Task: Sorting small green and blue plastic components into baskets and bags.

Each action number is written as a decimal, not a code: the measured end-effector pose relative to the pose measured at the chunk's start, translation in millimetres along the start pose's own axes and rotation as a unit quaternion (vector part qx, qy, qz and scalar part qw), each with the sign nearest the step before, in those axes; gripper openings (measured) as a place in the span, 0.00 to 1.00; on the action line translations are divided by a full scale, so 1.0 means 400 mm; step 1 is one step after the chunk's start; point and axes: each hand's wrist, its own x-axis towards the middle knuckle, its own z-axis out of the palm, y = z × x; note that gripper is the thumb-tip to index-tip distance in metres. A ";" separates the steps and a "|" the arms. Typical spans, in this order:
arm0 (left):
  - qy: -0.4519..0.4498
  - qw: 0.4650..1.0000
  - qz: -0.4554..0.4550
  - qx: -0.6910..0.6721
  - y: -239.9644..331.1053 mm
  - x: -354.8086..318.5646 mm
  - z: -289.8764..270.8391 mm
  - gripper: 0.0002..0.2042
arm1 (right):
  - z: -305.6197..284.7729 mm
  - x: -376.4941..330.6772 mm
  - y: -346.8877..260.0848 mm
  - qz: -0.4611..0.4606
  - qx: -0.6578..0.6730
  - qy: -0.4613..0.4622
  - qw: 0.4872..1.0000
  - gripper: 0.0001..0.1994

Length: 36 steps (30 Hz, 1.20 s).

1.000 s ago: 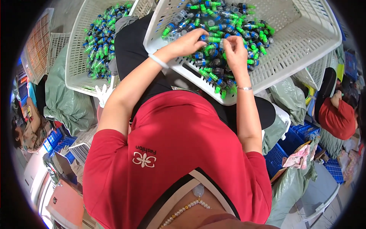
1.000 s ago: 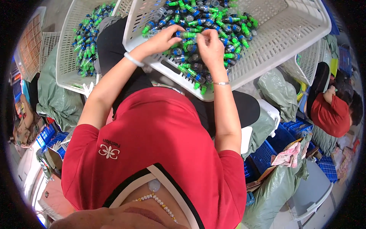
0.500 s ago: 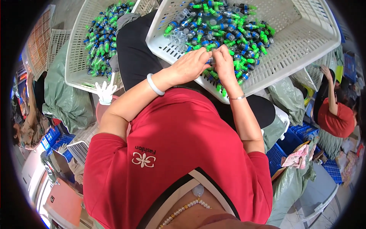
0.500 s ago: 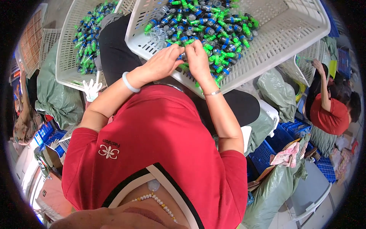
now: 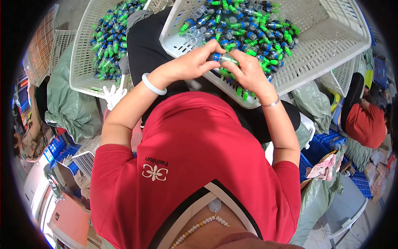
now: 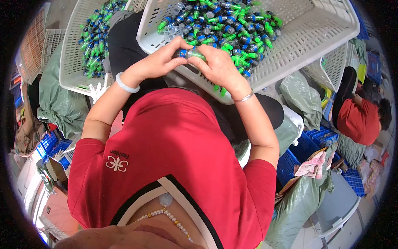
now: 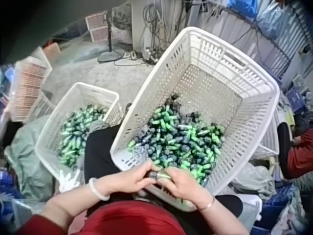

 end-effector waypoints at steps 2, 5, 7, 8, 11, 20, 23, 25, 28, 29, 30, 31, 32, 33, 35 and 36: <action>0.010 0.985 0.049 0.165 0.009 -0.011 0.008 0.18 | 0.020 -0.008 0.006 0.080 0.115 -0.024 0.990 0.14; 0.043 0.974 0.068 0.211 0.010 -0.062 0.029 0.19 | 0.062 -0.007 0.010 0.231 0.338 -0.068 0.910 0.16; 0.058 0.968 0.077 0.233 -0.003 -0.091 0.023 0.19 | 0.096 0.010 0.005 0.232 0.303 -0.107 0.918 0.17; 0.076 0.969 0.046 0.232 -0.010 -0.111 0.010 0.19 | 0.112 0.021 0.003 0.232 0.285 -0.127 0.921 0.18; 0.189 0.944 -0.046 0.267 -0.012 -0.176 -0.058 0.17 | 0.155 0.090 0.015 0.127 0.142 -0.078 0.979 0.20; 0.343 0.765 0.005 0.545 0.006 -0.186 -0.206 0.16 | 0.307 0.309 0.162 0.056 -0.152 0.078 0.984 0.26; 0.279 0.834 -0.022 0.475 -0.035 -0.109 -0.122 0.13 | 0.314 0.325 0.126 0.162 -0.176 -0.061 0.969 0.29; 0.262 0.846 -0.020 0.464 -0.083 -0.048 -0.096 0.13 | 0.298 0.323 0.143 0.171 -0.180 -0.054 0.967 0.28; 0.215 0.851 -0.073 0.473 -0.170 0.042 -0.092 0.12 | 0.286 0.315 0.160 0.188 -0.181 -0.041 0.964 0.28; 0.174 0.839 -0.110 0.503 -0.183 0.073 -0.092 0.11 | 0.284 0.312 0.164 0.177 -0.188 -0.038 0.965 0.27; 0.132 0.824 -0.146 0.532 -0.195 0.100 -0.097 0.10 | 0.281 0.309 0.169 0.166 -0.194 -0.034 0.966 0.26; 0.132 0.825 -0.143 0.531 -0.217 0.121 -0.104 0.10 | 0.277 0.307 0.172 0.153 -0.201 -0.032 0.967 0.25; 0.119 0.804 -0.149 0.563 -0.244 0.135 -0.112 0.10 | 0.265 0.306 0.173 0.152 -0.203 -0.032 0.967 0.25; 0.106 0.781 -0.154 0.596 -0.269 0.147 -0.119 0.10 | 0.244 0.302 0.180 0.169 -0.198 0.004 0.965 0.25; 0.091 0.759 -0.159 0.624 -0.311 0.161 -0.119 0.10 | 0.190 0.281 0.195 0.203 -0.189 0.073 0.958 0.24; 0.087 0.736 -0.171 0.649 -0.332 0.160 -0.116 0.09 | 0.160 0.267 0.195 0.204 -0.191 0.072 0.957 0.24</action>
